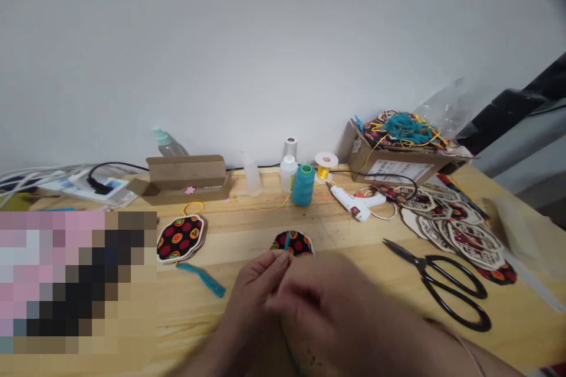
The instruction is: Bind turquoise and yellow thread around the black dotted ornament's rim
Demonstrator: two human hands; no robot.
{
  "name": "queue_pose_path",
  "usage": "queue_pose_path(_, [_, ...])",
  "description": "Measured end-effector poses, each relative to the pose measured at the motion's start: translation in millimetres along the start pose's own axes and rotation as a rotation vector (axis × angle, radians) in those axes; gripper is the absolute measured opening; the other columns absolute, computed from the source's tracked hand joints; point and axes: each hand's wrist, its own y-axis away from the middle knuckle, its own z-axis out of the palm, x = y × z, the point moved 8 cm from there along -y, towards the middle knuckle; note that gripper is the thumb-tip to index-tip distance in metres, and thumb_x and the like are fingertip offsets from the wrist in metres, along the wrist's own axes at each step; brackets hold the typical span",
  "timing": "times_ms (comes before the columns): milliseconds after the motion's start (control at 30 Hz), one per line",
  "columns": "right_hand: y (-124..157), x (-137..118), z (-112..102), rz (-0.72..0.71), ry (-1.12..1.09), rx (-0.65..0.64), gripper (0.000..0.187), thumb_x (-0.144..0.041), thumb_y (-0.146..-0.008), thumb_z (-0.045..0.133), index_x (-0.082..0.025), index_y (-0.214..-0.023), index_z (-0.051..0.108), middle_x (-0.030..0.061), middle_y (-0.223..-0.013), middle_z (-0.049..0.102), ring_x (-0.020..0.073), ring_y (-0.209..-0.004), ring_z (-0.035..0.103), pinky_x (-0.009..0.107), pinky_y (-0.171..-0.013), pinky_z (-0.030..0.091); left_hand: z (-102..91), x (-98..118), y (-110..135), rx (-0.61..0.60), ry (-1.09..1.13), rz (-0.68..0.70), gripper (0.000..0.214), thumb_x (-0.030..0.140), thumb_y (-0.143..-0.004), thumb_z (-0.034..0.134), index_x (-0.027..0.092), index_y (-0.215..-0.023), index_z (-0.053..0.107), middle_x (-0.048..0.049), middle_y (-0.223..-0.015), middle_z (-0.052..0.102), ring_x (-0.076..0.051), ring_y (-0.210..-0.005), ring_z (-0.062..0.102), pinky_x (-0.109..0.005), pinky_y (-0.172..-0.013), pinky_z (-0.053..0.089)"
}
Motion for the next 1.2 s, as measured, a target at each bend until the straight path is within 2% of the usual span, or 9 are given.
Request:
queue_pose_path(67, [1, -3, -27, 0.159, -0.065, 0.134, 0.022, -0.026, -0.086, 0.046, -0.013, -0.079, 0.063, 0.0031, -0.075, 0.063, 0.0137, -0.071, 0.056, 0.028, -0.066, 0.044, 1.9, 2, 0, -0.025, 0.014, 0.03, 0.013, 0.025, -0.073, 0.064, 0.015, -0.065, 0.065, 0.0028, -0.057, 0.051, -0.008, -0.055, 0.041, -0.017, -0.052, 0.032])
queue_pose_path(133, [-1, 4, -38, 0.313, -0.319, 0.173, 0.015, -0.025, -0.077, 0.056, -0.013, -0.074, 0.065, 0.0015, -0.067, 0.062, 0.012, -0.064, 0.054, 0.025, -0.061, 0.042, 1.7, 2, 0, -0.029, 0.015, 0.04, 0.014, 0.026, -0.075, 0.062, 0.015, -0.067, 0.065, 0.0034, -0.056, 0.05, -0.008, -0.055, 0.04, -0.018, -0.055, 0.032])
queue_pose_path(300, [-12, 12, -12, 0.361, -0.837, -0.047, 0.019, -0.027, -0.073, 0.059, -0.011, -0.062, 0.063, -0.001, -0.057, 0.055, 0.0081, -0.055, 0.047, 0.022, -0.056, 0.036, 4.9, 1, 0, -0.08, -0.003, 0.052, 0.016, 0.025, -0.079, 0.057, 0.016, -0.067, 0.065, 0.0013, -0.063, 0.054, -0.011, -0.065, 0.046, -0.021, -0.064, 0.035])
queue_pose_path(500, [-4, 23, -1, 0.506, -0.955, 0.027, 0.016, -0.025, -0.062, 0.069, -0.011, -0.068, 0.066, -0.0035, -0.052, 0.054, 0.0062, -0.049, 0.045, 0.019, -0.049, 0.033, 10.8, 9, 3, -0.102, -0.175, 0.094, 0.016, 0.027, -0.078, 0.058, 0.017, -0.073, 0.069, -0.0018, -0.069, 0.061, -0.018, -0.078, 0.051, -0.027, -0.075, 0.037])
queue_pose_path(667, [-9, 12, -12, 0.367, -1.011, 0.107, 0.016, -0.022, -0.063, 0.068, -0.011, -0.056, 0.059, -0.0038, -0.049, 0.051, 0.0055, -0.047, 0.045, 0.019, -0.049, 0.035, 11.3, 16, 6, -0.063, -0.353, 0.156, 0.018, 0.029, -0.079, 0.056, 0.017, -0.073, 0.068, -0.002, -0.07, 0.061, -0.018, -0.076, 0.051, -0.026, -0.073, 0.038])
queue_pose_path(833, [-7, 4, -30, 0.246, -1.138, 0.157, 0.015, -0.027, -0.074, 0.062, -0.012, -0.073, 0.06, -0.004, -0.048, 0.052, 0.0053, -0.043, 0.047, 0.017, -0.043, 0.035, 11.2, 22, 10, -0.011, -0.464, 0.222, 0.022, 0.032, -0.079, 0.055, 0.018, -0.063, 0.062, 0.002, -0.057, 0.05, -0.014, -0.058, 0.044, -0.022, -0.055, 0.033])
queue_pose_path(1000, [0, -15, -65, 0.072, -1.199, 0.218, 0.017, -0.026, -0.081, 0.056, -0.015, -0.069, 0.055, -0.0007, -0.062, 0.059, 0.0063, -0.048, 0.055, 0.014, -0.041, 0.035, 9.3, 34, 12, 0.049, -0.602, 0.369, 0.018, 0.025, -0.081, 0.051, 0.02, -0.069, 0.064, -0.003, -0.079, 0.06, -0.019, -0.082, 0.052, -0.025, -0.074, 0.037])
queue_pose_path(1100, [3, -27, -87, -0.014, -1.106, 0.321, 0.014, -0.023, -0.081, 0.056, -0.016, -0.07, 0.054, -0.0016, -0.066, 0.059, 0.007, -0.052, 0.056, 0.016, -0.044, 0.038, -0.8, 54, 22, 0.271, -0.64, 0.573, 0.018, 0.022, -0.078, 0.056, 0.024, -0.094, 0.065, -0.0051, -0.118, 0.051, -0.022, -0.109, 0.043, -0.028, -0.086, 0.034])
queue_pose_path(1200, [7, -37, -98, -0.085, -0.944, 0.408, 0.011, -0.021, -0.083, 0.053, -0.018, -0.073, 0.054, -0.001, -0.069, 0.06, 0.0093, -0.056, 0.057, 0.02, -0.048, 0.042, -12.3, 67, 39, 0.481, -0.573, 0.702, 0.031, 0.022, -0.075, 0.061, 0.029, -0.104, 0.058, -0.0018, -0.118, 0.049, -0.019, -0.103, 0.045, -0.026, -0.084, 0.034])
